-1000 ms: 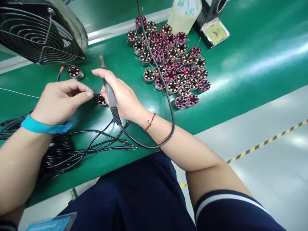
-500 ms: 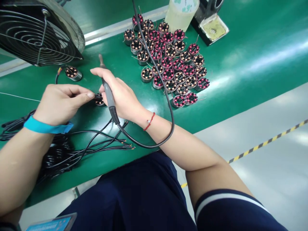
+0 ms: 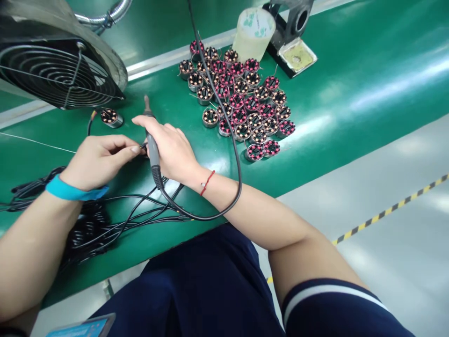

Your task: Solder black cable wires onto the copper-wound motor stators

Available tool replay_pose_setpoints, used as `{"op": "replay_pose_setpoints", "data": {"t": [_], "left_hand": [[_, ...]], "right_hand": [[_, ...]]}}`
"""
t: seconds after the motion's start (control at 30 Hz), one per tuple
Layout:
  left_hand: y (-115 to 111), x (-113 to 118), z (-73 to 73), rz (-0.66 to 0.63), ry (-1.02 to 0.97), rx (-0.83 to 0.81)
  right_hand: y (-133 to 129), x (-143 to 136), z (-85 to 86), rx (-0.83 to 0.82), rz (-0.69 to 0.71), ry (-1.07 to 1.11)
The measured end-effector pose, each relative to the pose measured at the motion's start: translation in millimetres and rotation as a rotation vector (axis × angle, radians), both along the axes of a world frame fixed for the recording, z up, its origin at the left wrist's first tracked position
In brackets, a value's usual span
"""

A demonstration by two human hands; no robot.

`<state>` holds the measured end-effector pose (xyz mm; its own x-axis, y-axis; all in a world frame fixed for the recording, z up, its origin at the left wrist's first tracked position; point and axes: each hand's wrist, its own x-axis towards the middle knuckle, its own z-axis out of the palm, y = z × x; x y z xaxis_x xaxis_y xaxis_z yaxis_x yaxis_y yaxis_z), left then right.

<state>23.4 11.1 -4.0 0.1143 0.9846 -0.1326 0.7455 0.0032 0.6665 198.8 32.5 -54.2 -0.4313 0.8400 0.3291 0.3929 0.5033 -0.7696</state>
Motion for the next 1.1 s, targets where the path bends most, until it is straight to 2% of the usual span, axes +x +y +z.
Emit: {"op": "replay_pose_setpoints", "data": {"t": [0.1,0.17,0.33,0.43,0.57,0.67,0.8,0.87,0.97,1.1], "left_hand": [[1.8,-4.9,1.8,0.003,0.126,0.120],[4.2,-11.7,2.4,0.064,0.201,0.214],[12.0,-26.6,1.7,0.356,0.365,0.403],[17.0,-28.5,-0.1,0.427,0.434,0.354],[21.2,-34.9,4.0,0.375,0.498,0.154],[20.7,-52.0,16.9,0.412,0.510,0.111],[25.2,-91.9,39.6,0.486,0.500,0.081],[35.3,-114.8,48.9,0.550,0.517,0.067],[63.5,-143.5,57.3,0.630,0.534,0.032],[118.2,-157.8,57.6,0.633,0.471,-0.003]], "right_hand": [[0.7,1.5,2.0,-0.023,0.010,0.049],[0.7,4.8,5.6,-0.043,-0.001,0.077],[0.3,16.5,16.0,-0.072,-0.031,0.136],[-0.5,21.1,20.9,-0.073,-0.022,0.142],[-3.0,23.2,23.8,-0.048,-0.004,0.140],[-5.8,23.4,25.6,-0.011,-0.002,0.147],[-12.1,23.4,31.0,0.012,0.048,0.125],[-15.5,23.1,32.8,0.013,0.079,0.104],[-17.7,21.8,31.7,0.019,0.115,0.070],[-12.0,21.1,26.2,0.042,0.055,0.042]]}}
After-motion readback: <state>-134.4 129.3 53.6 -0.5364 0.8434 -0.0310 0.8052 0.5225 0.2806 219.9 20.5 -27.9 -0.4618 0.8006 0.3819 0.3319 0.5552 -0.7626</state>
